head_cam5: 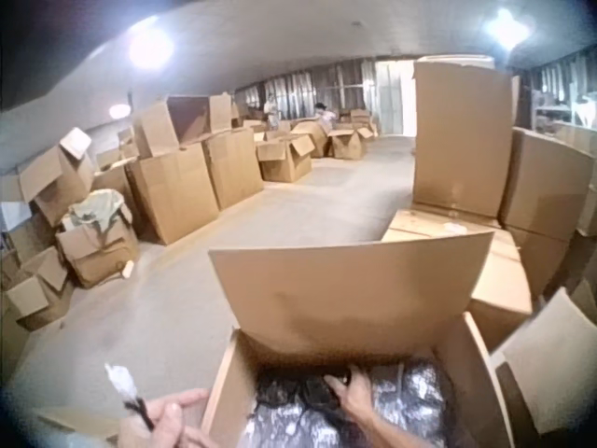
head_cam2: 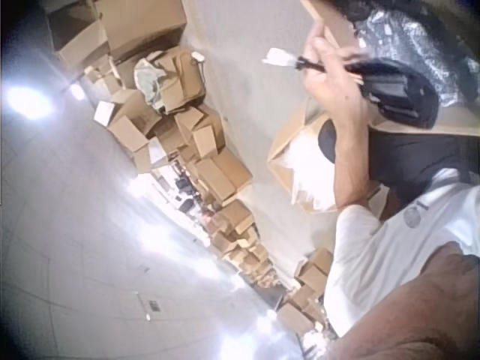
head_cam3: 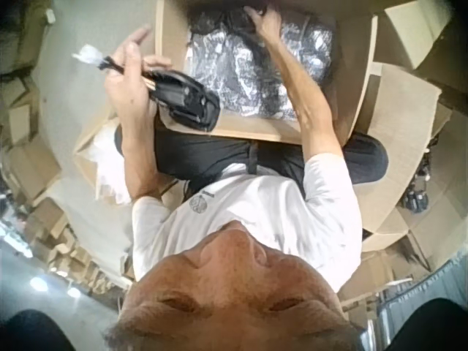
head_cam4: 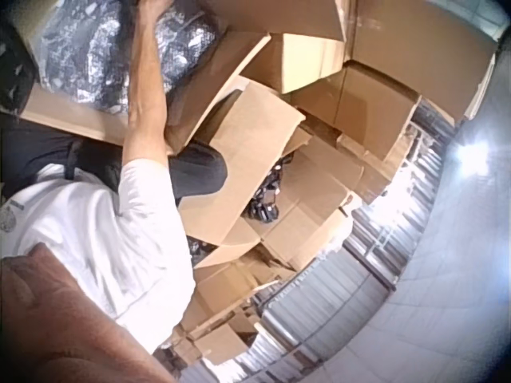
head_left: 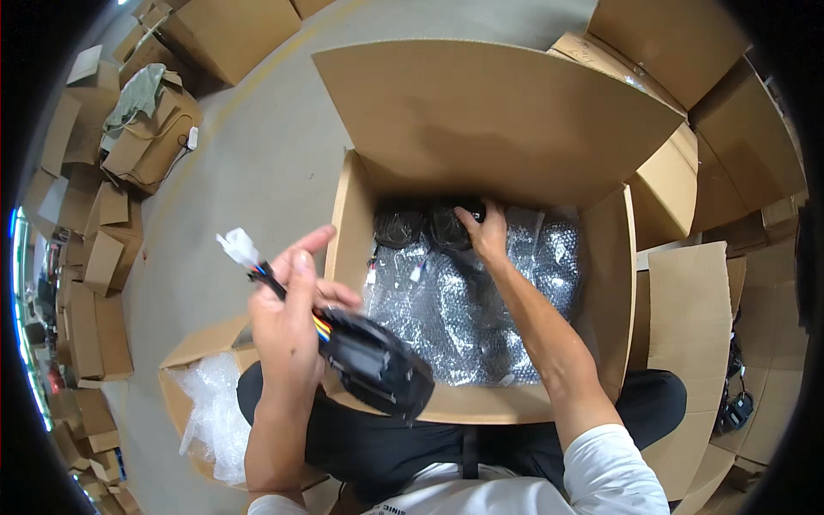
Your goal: The person packs electronic components into cardboard boxes by hand, using bubble wrap to cushion them.
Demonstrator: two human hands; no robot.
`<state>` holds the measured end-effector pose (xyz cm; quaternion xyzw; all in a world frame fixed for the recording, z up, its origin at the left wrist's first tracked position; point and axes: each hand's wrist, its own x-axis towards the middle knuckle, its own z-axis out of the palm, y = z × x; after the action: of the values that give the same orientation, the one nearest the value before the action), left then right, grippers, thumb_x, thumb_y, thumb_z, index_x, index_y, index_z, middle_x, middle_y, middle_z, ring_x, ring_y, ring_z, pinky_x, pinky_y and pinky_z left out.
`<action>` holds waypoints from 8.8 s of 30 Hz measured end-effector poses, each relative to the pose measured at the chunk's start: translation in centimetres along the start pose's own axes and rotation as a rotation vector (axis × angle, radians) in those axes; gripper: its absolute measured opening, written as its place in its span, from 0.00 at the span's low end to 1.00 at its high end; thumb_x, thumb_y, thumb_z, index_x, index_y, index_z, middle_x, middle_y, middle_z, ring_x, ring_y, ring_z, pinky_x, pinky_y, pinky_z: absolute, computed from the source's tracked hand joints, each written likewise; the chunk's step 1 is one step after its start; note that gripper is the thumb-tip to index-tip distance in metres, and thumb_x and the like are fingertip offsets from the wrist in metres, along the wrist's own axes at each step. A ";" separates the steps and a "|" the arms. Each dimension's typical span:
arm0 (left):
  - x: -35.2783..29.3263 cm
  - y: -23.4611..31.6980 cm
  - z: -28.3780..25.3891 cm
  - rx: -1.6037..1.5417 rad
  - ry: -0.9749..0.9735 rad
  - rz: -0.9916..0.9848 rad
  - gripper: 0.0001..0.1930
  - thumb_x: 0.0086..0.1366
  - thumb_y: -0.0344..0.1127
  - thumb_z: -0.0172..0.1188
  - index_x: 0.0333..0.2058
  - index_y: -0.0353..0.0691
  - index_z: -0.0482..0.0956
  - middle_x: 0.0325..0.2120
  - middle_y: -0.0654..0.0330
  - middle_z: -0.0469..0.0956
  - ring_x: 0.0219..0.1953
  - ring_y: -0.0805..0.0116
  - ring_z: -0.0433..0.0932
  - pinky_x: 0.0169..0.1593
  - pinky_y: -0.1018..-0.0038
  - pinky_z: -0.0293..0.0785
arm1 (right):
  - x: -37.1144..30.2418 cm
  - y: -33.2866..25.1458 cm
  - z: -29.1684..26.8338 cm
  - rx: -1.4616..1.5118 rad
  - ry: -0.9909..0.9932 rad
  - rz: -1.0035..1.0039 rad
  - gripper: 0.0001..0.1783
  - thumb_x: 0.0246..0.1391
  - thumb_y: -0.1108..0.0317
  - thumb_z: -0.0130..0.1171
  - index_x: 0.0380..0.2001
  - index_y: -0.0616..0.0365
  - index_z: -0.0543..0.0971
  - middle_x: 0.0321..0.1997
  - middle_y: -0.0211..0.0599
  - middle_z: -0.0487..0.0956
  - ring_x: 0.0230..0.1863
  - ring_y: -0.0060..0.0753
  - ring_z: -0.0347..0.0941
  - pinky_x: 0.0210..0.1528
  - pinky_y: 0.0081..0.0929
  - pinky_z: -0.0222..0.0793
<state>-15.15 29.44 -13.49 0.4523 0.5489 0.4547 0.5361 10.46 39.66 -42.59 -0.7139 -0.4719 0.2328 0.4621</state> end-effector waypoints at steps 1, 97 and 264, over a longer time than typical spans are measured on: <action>0.3 -0.1 0.2 -0.072 0.077 0.056 0.22 0.78 0.42 0.48 0.54 0.25 0.73 0.56 0.47 0.76 0.27 0.71 0.83 0.29 0.78 0.80 | 0.1 -0.1 -0.4 -0.124 0.016 -0.055 0.39 0.51 0.49 0.71 0.56 0.69 0.74 0.56 0.61 0.76 0.63 0.59 0.69 0.64 0.47 0.64; -11.5 -10.0 11.2 1.019 -1.340 0.068 0.28 0.66 0.44 0.62 0.60 0.35 0.72 0.53 0.38 0.77 0.55 0.38 0.75 0.57 0.54 0.73 | -12.9 17.5 -62.2 -0.594 0.022 0.501 0.39 0.49 0.39 0.69 0.45 0.71 0.79 0.42 0.55 0.83 0.44 0.42 0.79 0.46 0.38 0.75; 6.2 -0.9 1.9 0.530 -0.302 0.349 0.26 0.71 0.48 0.58 0.43 0.21 0.77 0.29 0.45 0.80 0.32 0.63 0.79 0.39 0.67 0.76 | -17.7 -9.7 0.6 -0.480 -0.491 -0.167 0.30 0.58 0.48 0.65 0.39 0.70 0.70 0.42 0.65 0.75 0.43 0.67 0.77 0.45 0.54 0.73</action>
<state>-13.33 35.38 -15.52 0.7248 0.4770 0.3091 0.3894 -2.38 25.44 -36.15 -0.6839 -0.6669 0.2412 0.1713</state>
